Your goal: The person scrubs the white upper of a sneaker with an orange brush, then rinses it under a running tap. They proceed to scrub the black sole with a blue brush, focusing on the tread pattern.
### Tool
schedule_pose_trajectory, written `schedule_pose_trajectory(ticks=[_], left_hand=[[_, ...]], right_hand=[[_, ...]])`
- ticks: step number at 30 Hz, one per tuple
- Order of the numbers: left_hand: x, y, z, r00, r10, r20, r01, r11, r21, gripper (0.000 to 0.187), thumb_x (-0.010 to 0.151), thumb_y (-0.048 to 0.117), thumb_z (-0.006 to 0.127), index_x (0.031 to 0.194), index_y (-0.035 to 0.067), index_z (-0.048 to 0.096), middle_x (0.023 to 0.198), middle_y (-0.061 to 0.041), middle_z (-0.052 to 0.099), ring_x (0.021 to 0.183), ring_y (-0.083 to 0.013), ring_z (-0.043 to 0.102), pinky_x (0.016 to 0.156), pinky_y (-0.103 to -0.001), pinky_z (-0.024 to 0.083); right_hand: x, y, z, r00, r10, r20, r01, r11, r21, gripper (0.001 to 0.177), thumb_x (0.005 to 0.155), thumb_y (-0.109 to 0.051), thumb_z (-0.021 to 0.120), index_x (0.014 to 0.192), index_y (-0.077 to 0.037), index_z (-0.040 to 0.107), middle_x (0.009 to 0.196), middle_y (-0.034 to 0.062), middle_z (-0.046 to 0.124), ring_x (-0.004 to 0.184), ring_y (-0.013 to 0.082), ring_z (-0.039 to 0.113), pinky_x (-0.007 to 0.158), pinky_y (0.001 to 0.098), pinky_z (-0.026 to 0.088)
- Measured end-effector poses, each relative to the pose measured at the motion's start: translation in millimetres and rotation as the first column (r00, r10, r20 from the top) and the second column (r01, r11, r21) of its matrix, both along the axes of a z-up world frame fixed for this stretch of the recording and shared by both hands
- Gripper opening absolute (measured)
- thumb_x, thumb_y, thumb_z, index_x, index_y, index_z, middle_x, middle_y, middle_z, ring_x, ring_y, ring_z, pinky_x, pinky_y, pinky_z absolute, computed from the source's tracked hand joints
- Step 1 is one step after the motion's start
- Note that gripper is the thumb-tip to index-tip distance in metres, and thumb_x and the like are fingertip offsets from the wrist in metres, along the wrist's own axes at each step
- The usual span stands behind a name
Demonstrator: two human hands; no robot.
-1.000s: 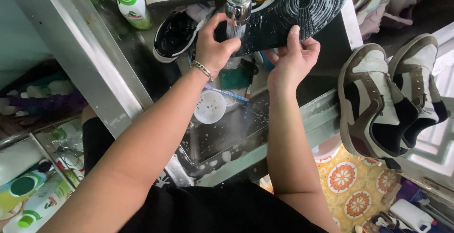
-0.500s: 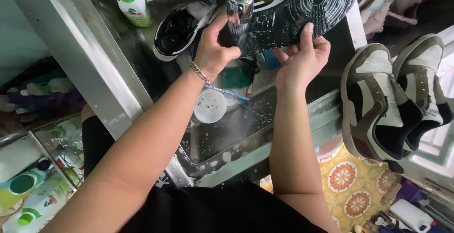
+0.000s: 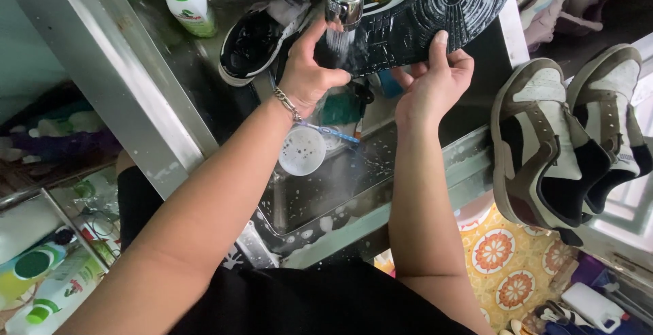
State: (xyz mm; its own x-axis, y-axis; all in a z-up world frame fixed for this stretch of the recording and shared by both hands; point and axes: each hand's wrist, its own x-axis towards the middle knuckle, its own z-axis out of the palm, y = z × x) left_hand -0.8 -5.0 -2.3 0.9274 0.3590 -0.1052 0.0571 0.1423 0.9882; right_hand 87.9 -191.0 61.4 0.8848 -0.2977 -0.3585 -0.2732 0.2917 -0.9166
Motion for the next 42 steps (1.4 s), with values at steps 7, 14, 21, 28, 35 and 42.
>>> schedule_pose_trajectory(ticks=[7,14,21,28,35,42], left_hand=[[2,-5,-6,0.998,0.068,-0.013,-0.066,0.991,0.113,0.063,0.069,0.006,0.087,0.131,0.017,0.083,0.137,0.003,0.083,0.128,-0.0225,0.078,0.118,-0.042,0.061],[3,-2,2,0.954,0.201,0.221,-0.261,0.921,0.288,0.047,0.075,0.004,0.074,0.119,0.011,0.088,0.125,-0.001,0.09,0.121,-0.0233,0.085,0.12,-0.044,0.069],[5,-3,-28,0.96,0.237,0.152,-0.26,0.952,0.16,0.058,0.088,0.001,0.06,0.136,0.002,0.092,0.142,-0.015,0.093,0.142,-0.0315,0.087,0.127,-0.046,0.072],[0,2,-9,0.982,0.065,0.179,-0.072,0.997,0.031,0.053,0.083,0.006,0.068,0.134,0.012,0.082,0.129,-0.001,0.08,0.117,-0.0211,0.075,0.1,-0.034,0.064],[2,8,-14,0.978,0.019,0.21,-0.058,0.982,0.182,0.05,0.082,0.006,0.077,0.131,0.01,0.08,0.128,-0.001,0.08,0.105,-0.0158,0.072,0.076,-0.027,0.054],[5,17,-15,0.97,-0.025,0.243,-0.033,0.972,0.231,0.046,0.084,0.006,0.077,0.13,0.006,0.081,0.128,-0.006,0.084,0.117,-0.0229,0.081,0.1,-0.035,0.071]], right_hand=[[-2,3,-1,1.0,0.0,-0.026,-0.001,0.998,-0.055,0.04,0.113,-0.031,0.082,0.108,-0.017,0.045,0.073,-0.0003,0.048,0.057,0.0107,0.05,0.054,0.0459,0.075],[-6,15,-2,0.991,0.028,-0.135,-0.043,0.993,-0.109,0.038,0.115,-0.032,0.079,0.114,-0.016,0.044,0.083,0.0018,0.054,0.066,0.0114,0.056,0.065,0.0484,0.08],[-4,7,0,0.996,0.049,-0.07,-0.053,0.997,-0.047,0.036,0.12,-0.028,0.078,0.112,-0.017,0.044,0.072,-0.0017,0.044,0.056,0.0104,0.049,0.051,0.0394,0.071],[4,1,1,0.994,-0.021,-0.108,0.016,0.999,-0.044,0.04,0.118,-0.028,0.079,0.106,-0.015,0.043,0.085,0.0035,0.055,0.058,0.0135,0.055,0.052,0.0453,0.077],[7,-2,3,0.994,-0.027,-0.109,0.023,0.999,-0.04,0.039,0.116,-0.03,0.08,0.107,-0.015,0.044,0.096,0.0077,0.069,0.063,0.0207,0.072,0.052,0.045,0.077],[6,0,2,0.994,-0.036,-0.105,0.03,0.998,-0.059,0.04,0.116,-0.03,0.081,0.107,-0.014,0.044,0.089,0.0049,0.058,0.059,0.0154,0.06,0.05,0.0441,0.075]])
